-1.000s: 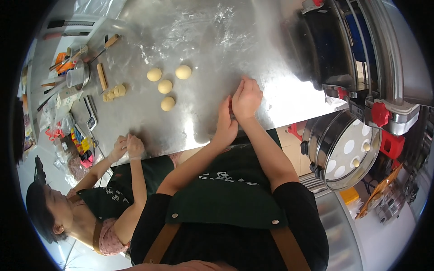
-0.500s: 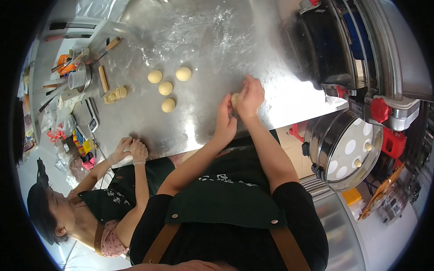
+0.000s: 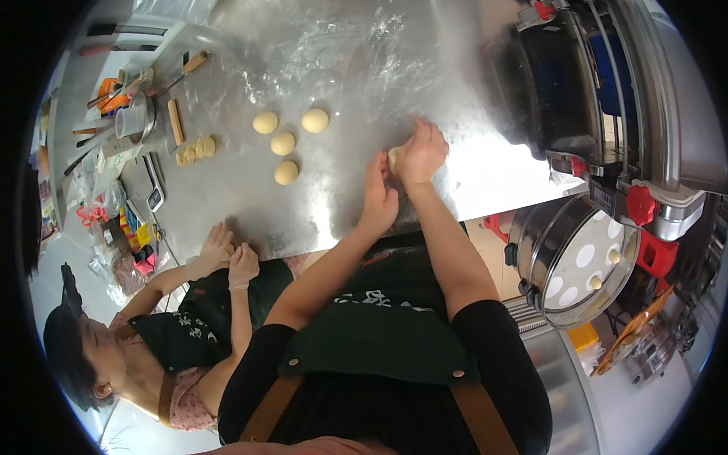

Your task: Manually roll and shape small pieces of dough into uniform balls on a stainless steel prep table.

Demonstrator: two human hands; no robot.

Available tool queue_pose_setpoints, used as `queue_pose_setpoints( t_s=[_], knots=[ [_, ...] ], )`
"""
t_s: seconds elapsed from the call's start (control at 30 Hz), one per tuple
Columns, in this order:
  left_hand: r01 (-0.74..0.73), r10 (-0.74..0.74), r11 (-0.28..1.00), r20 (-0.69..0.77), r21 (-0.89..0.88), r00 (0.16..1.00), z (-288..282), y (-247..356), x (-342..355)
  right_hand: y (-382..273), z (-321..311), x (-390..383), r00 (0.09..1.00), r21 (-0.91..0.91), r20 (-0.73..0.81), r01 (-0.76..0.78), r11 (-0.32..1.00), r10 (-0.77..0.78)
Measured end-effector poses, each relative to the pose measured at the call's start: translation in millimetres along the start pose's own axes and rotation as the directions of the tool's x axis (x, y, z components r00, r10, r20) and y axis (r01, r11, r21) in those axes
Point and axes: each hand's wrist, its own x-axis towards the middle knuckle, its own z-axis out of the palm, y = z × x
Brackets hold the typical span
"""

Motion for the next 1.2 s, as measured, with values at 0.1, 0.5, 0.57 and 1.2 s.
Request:
queue_pose_setpoints(
  t_s=[0.1,0.5,0.57,1.2],
  knots=[
    [0.041,-0.041,0.998,-0.008,0.040,0.999,-3,-8,13,3,6,-1,0.999,-0.063,0.020,0.050,0.997,-0.049],
    [-0.036,0.036,0.999,0.002,0.028,0.999,2,-1,2,12,-6,-12,0.999,-0.068,0.007,0.037,0.997,-0.036],
    [0.026,-0.027,0.998,0.032,0.052,0.999,-1,-4,11,14,-3,-11,0.999,-0.074,0.008,0.040,0.996,-0.040],
    [0.014,-0.077,0.981,0.325,0.192,0.942,-11,-1,26,18,-10,-27,0.992,0.103,-0.122,-0.013,0.995,0.025]
  ],
)
